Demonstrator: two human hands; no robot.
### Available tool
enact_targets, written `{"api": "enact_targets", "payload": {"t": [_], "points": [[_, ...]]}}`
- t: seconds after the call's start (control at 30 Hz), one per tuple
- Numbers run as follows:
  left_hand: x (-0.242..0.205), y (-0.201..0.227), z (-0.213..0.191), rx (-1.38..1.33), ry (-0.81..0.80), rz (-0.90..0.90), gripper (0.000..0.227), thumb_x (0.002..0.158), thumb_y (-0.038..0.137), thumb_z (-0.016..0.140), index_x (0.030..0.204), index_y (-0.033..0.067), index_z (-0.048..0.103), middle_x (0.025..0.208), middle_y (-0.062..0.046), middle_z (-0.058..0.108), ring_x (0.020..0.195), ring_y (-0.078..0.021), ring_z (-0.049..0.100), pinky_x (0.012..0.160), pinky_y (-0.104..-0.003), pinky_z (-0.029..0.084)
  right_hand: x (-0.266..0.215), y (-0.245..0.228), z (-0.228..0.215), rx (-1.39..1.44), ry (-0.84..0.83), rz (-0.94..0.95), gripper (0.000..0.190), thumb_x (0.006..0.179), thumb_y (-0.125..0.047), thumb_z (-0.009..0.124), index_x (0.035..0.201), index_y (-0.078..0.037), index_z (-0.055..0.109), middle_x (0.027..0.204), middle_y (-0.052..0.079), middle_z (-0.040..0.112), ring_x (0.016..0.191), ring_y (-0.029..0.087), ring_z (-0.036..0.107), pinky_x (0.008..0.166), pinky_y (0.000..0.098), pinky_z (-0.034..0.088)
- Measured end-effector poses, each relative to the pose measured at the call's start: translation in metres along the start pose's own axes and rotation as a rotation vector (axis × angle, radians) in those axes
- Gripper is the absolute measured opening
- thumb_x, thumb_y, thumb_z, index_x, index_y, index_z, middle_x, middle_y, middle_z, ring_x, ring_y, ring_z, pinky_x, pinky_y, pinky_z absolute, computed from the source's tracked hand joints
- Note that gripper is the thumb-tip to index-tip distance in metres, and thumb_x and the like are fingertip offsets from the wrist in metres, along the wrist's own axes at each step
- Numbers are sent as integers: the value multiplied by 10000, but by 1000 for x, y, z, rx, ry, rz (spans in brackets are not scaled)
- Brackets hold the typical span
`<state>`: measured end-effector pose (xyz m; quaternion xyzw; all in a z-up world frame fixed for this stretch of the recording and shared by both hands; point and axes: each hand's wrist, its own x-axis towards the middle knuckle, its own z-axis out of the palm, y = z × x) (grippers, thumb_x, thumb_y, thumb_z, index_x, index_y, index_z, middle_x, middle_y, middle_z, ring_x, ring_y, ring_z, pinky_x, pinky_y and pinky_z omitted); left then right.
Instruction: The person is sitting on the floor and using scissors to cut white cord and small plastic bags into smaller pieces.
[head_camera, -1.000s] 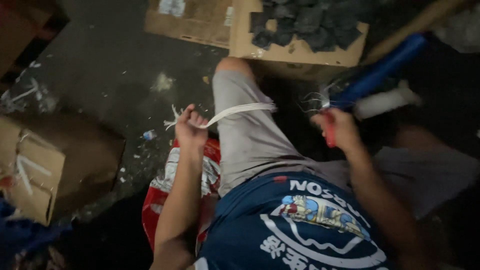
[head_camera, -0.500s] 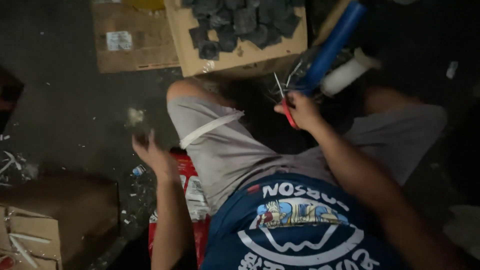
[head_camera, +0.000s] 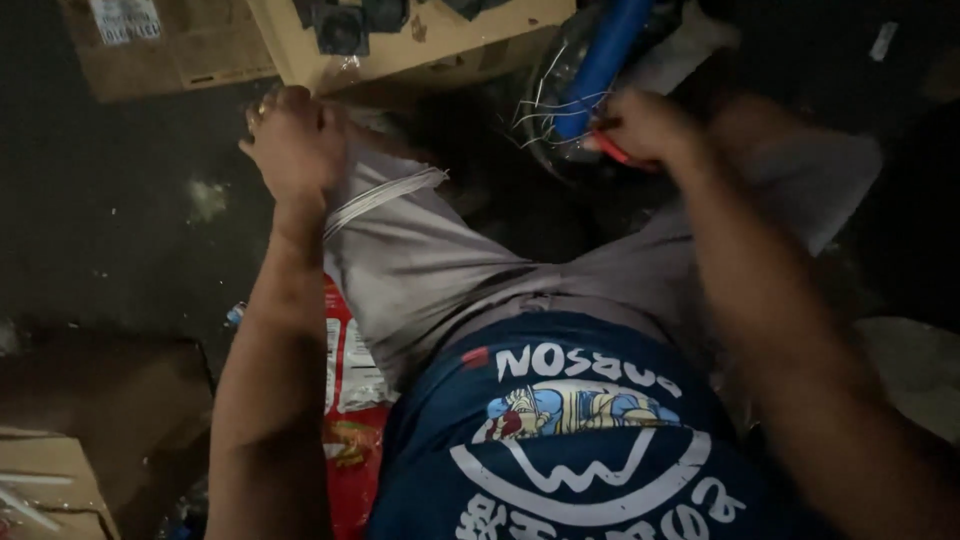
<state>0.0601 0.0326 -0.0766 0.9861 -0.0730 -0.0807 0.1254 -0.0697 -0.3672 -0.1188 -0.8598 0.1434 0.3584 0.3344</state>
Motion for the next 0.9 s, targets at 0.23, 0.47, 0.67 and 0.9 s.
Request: {"api": "enact_targets", "payload": {"t": [0.23, 0.47, 0.67, 0.9], "points": [[2, -13, 8, 128, -7, -12, 377, 940, 287, 580, 1115, -37, 656, 1100, -292, 657, 1118, -511, 553, 821, -730, 418, 72, 96, 58, -292, -313, 333, 423, 850, -447, 842, 997, -55, 781, 912, 138, 772, 769, 287, 708, 683, 392, 551], [5, -20, 12, 69, 42, 77, 253, 909, 235, 598, 977, 6, 679, 950, -228, 686, 966, -479, 603, 761, -676, 445, 82, 99, 86, -335, -419, 356, 498, 849, -397, 829, 1233, -92, 745, 1151, 144, 749, 999, 316, 726, 794, 422, 581], [11, 15, -15, 55, -98, -58, 368, 912, 296, 521, 1027, 13, 725, 1089, -260, 695, 1120, -512, 565, 931, -707, 374, 112, 136, 120, -267, -383, 362, 287, 839, -131, 768, 1078, 27, 786, 1074, 225, 772, 985, 340, 762, 789, 416, 588], [12, -13, 7, 156, -35, 71, 274, 994, 257, 578, 1031, 23, 716, 1019, -253, 673, 1002, -504, 608, 787, -654, 466, 126, 148, 125, -397, -343, 317, 250, 953, -79, 597, 1114, -4, 773, 1119, 181, 767, 1020, 344, 752, 837, 440, 613]]}}
